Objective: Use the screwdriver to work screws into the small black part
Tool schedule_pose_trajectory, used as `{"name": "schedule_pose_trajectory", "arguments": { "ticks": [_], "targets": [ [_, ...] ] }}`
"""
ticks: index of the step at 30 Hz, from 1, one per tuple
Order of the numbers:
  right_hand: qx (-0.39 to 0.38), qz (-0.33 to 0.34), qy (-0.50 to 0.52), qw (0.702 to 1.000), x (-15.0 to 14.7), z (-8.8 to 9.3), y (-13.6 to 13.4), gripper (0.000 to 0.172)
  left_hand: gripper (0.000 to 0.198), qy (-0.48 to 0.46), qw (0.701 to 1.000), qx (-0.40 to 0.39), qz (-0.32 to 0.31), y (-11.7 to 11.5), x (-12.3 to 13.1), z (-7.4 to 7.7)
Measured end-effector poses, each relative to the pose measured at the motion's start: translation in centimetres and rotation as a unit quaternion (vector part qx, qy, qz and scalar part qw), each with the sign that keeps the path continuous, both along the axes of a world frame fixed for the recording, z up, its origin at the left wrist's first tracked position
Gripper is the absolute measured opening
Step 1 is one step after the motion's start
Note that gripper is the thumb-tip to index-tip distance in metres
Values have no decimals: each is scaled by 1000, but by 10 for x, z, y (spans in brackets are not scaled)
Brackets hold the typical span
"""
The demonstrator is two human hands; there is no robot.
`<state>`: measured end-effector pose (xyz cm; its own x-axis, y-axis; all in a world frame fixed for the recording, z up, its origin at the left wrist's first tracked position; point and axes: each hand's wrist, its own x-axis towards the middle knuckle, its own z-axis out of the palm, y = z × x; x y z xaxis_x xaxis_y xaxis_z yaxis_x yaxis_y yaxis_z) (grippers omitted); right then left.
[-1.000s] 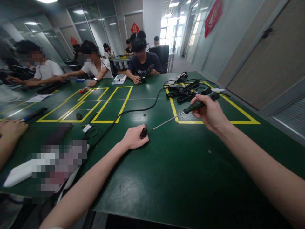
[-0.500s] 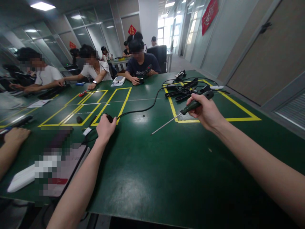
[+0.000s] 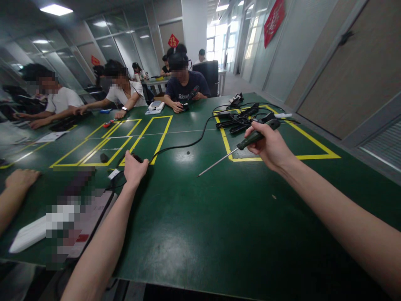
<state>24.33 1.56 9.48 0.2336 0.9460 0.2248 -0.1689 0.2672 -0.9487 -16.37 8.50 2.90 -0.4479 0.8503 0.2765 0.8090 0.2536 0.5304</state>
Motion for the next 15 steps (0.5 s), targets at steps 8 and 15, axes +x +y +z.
{"name": "schedule_pose_trajectory", "arguments": {
  "ticks": [8,15],
  "targets": [
    [7,-5,-2,1000,1,-1,0,45,61,-42,999,-1,13,6,-7,-6],
    [13,-11,-9,1000,4,2,0,43,70,-57,998,23,16,13,-16,-17]
  ]
}}
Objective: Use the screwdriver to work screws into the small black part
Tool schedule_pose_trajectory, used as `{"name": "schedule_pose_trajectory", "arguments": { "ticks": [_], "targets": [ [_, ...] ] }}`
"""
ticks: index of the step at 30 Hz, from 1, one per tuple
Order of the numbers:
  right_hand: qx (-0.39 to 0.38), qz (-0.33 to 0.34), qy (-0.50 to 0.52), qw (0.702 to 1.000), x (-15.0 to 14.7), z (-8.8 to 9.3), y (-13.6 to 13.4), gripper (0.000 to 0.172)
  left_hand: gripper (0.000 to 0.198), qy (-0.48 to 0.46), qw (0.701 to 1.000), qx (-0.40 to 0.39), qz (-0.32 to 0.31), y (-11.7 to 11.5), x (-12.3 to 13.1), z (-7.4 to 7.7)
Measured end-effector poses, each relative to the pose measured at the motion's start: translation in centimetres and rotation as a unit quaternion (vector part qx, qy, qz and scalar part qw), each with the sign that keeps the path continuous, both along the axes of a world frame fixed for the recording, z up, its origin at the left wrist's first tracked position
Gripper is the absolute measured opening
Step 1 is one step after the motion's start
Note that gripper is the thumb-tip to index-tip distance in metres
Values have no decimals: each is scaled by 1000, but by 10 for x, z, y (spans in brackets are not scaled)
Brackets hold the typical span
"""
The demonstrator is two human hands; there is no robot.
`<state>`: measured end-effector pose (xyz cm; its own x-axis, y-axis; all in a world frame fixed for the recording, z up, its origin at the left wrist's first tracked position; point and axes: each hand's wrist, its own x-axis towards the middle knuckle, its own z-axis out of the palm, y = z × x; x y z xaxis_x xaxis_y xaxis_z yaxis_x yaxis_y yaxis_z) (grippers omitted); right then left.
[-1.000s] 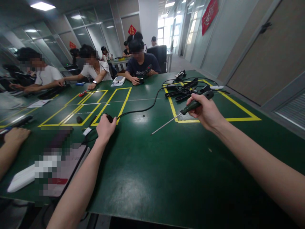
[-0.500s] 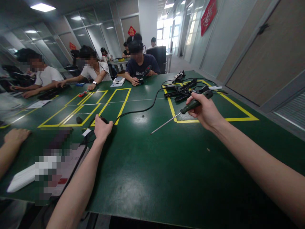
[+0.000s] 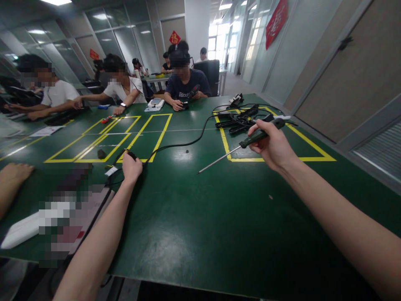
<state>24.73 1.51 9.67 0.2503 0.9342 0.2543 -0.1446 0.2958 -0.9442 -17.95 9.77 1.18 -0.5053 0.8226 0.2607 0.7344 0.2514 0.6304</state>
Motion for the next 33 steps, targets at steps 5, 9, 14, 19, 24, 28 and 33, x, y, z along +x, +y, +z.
{"name": "schedule_pose_trajectory", "arguments": {
  "ticks": [5,9,14,19,24,28,33],
  "targets": [
    [1,-2,-5,1000,0,0,0,43,80,-12,1000,7,-9,2,-5,-5],
    [-1,-3,2,1000,-1,1,-1,43,82,-15,1000,10,-11,2,-8,-5],
    [-1,1,4,1000,-1,0,0,44,74,-7,1000,5,-1,2,-7,-2],
    [3,1,4,1000,0,-2,1,45,59,6,1000,-9,5,-1,-3,4],
    [2,7,2,1000,1,-2,1,45,47,18,1000,-21,-4,-4,5,11],
    [2,1,9,1000,0,-1,1,44,41,25,999,9,-43,-7,13,14],
    [-2,-4,13,1000,-1,0,1,40,37,-11,982,55,-181,-18,38,13]
  ]
}}
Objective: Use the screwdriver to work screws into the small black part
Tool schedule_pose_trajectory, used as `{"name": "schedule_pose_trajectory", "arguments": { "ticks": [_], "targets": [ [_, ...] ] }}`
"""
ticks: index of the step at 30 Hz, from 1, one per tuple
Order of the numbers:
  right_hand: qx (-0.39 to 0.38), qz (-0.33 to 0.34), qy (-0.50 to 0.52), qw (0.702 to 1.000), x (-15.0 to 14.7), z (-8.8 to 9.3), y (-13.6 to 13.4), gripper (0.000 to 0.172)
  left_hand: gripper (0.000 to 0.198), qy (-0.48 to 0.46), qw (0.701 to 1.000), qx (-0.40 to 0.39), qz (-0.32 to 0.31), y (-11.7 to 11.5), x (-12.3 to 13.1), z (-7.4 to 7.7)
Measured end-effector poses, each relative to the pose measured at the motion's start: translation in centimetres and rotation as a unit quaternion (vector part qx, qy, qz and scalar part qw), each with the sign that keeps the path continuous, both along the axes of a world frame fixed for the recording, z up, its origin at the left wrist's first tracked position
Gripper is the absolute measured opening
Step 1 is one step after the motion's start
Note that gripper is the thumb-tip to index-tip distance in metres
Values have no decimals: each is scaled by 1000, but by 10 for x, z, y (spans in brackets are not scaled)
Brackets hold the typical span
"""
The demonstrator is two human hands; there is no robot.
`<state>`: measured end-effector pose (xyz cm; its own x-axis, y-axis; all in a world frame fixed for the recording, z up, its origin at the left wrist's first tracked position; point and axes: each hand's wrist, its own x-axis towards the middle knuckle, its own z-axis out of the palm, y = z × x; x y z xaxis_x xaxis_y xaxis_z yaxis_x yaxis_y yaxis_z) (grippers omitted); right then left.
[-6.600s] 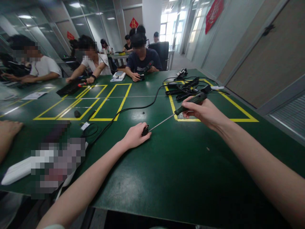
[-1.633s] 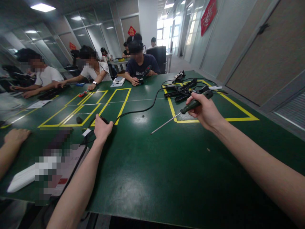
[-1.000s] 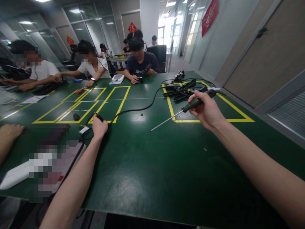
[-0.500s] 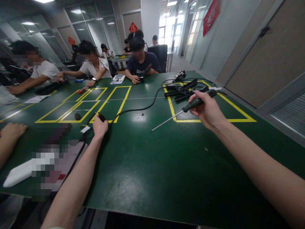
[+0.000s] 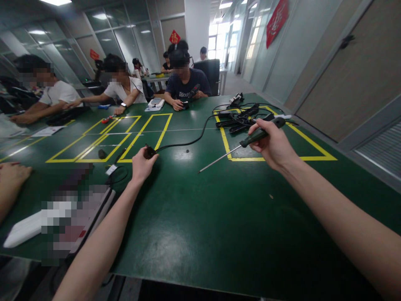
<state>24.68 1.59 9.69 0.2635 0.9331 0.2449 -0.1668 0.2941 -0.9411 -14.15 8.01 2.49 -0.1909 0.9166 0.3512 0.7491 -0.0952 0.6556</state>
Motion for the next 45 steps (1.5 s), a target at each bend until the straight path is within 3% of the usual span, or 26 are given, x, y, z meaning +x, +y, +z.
{"name": "schedule_pose_trajectory", "arguments": {
  "ticks": [3,6,10,14,21,27,33,45],
  "targets": [
    [6,-4,0,1000,3,2,1,40,36,-27,990,-8,-141,-15,28,-7],
    [15,-13,2,1000,6,4,2,40,36,-39,960,-34,-276,-33,60,-16],
    [13,-23,-6,1000,7,3,3,40,33,18,935,-24,-352,-51,86,-26],
    [16,-29,-20,999,4,0,3,38,36,71,922,-1,-380,-53,89,-28],
    [22,-22,-39,999,2,-5,3,39,39,81,892,-15,-444,-52,84,-26],
    [17,-23,-44,999,-3,-4,1,37,24,116,885,-14,-450,-55,87,-24],
    [12,-16,-52,998,-4,-4,0,36,25,159,882,-2,-444,-57,89,-23],
    [31,0,-72,997,-3,-7,0,42,28,159,888,6,-432,-55,89,-23]
  ]
}}
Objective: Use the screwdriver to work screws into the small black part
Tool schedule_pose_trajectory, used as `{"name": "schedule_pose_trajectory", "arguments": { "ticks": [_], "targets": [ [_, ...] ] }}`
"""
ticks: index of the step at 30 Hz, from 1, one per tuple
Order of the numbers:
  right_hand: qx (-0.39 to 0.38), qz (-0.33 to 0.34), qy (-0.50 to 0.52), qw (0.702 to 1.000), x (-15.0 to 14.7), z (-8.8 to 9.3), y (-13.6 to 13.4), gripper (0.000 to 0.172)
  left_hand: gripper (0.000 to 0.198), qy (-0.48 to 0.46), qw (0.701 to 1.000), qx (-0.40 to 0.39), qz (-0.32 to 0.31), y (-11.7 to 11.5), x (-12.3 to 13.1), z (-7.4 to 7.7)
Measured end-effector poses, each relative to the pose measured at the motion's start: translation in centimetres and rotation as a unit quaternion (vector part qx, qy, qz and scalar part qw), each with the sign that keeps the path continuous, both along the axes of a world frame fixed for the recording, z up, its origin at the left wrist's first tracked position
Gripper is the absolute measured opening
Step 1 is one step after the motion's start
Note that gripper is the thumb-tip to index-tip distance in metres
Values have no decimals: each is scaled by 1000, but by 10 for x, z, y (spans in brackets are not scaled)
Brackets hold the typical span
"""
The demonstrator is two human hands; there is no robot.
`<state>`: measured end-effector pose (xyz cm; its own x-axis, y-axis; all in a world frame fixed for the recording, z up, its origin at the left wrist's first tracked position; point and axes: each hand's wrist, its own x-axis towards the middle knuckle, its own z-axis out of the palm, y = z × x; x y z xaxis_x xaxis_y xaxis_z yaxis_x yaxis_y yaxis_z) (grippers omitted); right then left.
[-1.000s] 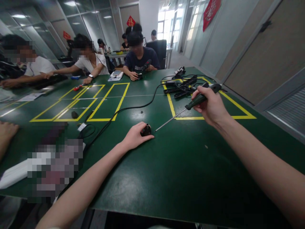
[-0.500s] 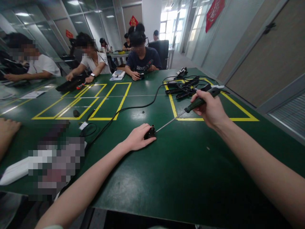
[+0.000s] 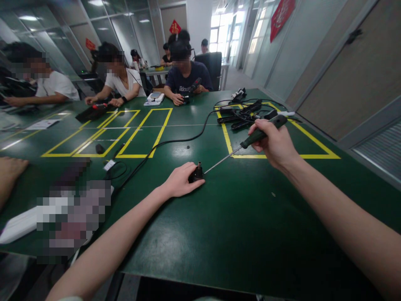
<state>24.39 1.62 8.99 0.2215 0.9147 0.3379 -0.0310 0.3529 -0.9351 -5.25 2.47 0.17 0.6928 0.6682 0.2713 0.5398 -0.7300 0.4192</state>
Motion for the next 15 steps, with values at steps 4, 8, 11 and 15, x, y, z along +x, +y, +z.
{"name": "schedule_pose_trajectory", "arguments": {
  "ticks": [4,8,11,15],
  "targets": [
    [5,-7,0,1000,1,1,0,42,27,-5,1000,-6,0,0,-1,1],
    [1,-1,0,1000,0,0,0,43,28,-6,1000,-9,5,-1,-1,1],
    [-5,11,-5,1000,-1,0,0,43,28,-6,1000,-11,6,-1,-1,1],
    [-19,36,-24,999,1,4,-5,38,28,0,1000,-19,4,-1,0,2]
  ]
}}
